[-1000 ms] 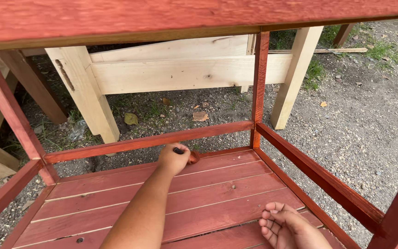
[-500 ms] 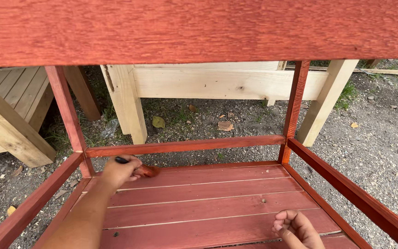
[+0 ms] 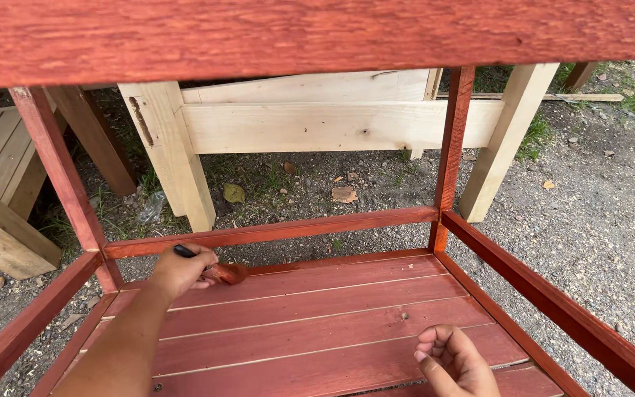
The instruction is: The person applies a red-brown wood stain to the slatted seat and rails of a wooden bench frame using a wide brush, working along the boards and around the rails. They steady the frame with their other hand and dip the brush into a stain container on the ground between passes.
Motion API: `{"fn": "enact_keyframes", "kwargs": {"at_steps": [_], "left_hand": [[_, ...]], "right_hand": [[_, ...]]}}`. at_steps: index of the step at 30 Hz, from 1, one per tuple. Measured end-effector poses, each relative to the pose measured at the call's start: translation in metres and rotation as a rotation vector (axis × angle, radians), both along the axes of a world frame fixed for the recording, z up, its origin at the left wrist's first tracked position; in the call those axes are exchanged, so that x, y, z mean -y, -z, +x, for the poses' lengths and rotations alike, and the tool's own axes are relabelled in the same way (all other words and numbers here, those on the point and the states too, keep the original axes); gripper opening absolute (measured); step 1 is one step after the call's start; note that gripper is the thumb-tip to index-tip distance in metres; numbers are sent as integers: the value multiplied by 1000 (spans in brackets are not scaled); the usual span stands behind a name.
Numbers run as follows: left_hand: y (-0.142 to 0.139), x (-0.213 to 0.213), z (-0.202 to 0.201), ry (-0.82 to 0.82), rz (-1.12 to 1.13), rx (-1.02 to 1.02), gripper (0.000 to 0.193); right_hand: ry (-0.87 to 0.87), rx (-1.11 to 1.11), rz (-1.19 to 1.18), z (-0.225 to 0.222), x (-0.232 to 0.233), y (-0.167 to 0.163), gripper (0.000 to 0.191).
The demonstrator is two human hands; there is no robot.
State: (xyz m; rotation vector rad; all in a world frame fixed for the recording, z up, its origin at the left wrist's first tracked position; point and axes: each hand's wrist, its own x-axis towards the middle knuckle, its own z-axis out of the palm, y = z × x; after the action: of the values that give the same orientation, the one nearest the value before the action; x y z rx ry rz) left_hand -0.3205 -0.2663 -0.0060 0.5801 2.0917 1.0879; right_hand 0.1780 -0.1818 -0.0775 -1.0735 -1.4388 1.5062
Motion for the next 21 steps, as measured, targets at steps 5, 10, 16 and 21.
{"fn": "enact_keyframes", "kwargs": {"at_steps": [5,10,16,21], "left_hand": [[14,-56,74,175,88,91,19],[7,-144,186,298,188,88,13],[-8,-191,278,308,352,-237,13],[0,-156,203,258,212,79,18]], "right_hand": [[49,213,-68,-12,9,1,26],[102,203,-67,-23,17,-3,29],[102,282,141,-32,19,-14,39],[160,248,141,-34,24,-28,29]]}}
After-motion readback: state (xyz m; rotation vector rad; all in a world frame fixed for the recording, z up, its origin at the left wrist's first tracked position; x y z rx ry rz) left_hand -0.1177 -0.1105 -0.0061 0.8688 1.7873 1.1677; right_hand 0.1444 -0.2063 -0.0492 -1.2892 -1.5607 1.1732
